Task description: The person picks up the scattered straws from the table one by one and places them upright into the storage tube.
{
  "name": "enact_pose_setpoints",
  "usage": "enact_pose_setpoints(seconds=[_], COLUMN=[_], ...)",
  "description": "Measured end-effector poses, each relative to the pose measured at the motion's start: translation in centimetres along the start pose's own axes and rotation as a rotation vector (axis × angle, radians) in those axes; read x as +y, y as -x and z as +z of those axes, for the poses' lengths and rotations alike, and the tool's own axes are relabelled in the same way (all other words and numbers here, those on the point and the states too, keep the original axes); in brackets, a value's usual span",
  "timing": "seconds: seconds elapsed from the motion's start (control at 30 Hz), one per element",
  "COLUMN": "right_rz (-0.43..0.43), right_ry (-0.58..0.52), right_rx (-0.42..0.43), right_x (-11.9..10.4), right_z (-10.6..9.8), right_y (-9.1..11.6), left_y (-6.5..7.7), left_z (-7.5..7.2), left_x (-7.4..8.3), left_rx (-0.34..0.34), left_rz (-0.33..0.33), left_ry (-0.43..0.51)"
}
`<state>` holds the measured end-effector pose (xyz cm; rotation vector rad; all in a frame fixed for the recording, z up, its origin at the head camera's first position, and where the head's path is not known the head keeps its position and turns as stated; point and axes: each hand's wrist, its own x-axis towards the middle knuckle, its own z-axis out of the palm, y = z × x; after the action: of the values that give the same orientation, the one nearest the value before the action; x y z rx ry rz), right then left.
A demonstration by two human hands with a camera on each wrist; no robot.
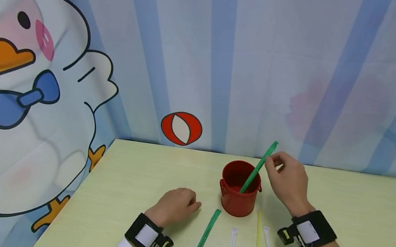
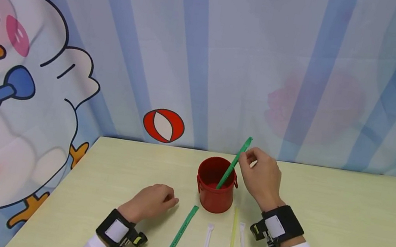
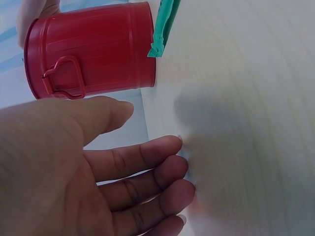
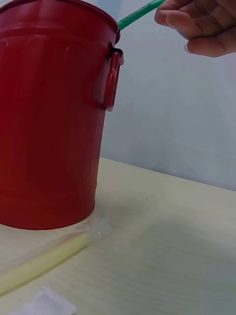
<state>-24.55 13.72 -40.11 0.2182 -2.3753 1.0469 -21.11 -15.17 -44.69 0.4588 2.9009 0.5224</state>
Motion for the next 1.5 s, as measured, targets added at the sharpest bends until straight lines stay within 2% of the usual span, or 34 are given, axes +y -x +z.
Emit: enact_pose_setpoints(seconds=[0.27,0.53,0.9,1.07,1.27,1.5], right_rz=[0.030,0.111,0.147,0.194,0.256,0.272], right_ry=[0.046,0.122,0.212,0.247,0.276,0.303], right_rx=[-0.056,-0.200,-0.354,-0.441,-0.553,-0.589], right_x=[-0.1,0.6,2.7,3.4,4.3,4.6], right_z=[-1.0,-2.4,-2.6,-2.8,-2.8,-2.8], right_y=[0.7,2.1,4.5,5.5,6.3,6.6], left_y=[0.1,0.1,0.1,0.0,-0.2,0.1], left_z=[-0.1,-0.2,-0.2,-0.2,0.0,0.0], left_x=[0.0,0.1,0.2,0.2,0.4,0.9], left_rx=[0.002,0.000,-0.003,-0.007,-0.057,-0.066], left_rz=[-0.001,-0.004,-0.005,0.012,0.039,0.044], left_ry=[0.003,-0.005,-0.004,0.002,0.053,0.062])
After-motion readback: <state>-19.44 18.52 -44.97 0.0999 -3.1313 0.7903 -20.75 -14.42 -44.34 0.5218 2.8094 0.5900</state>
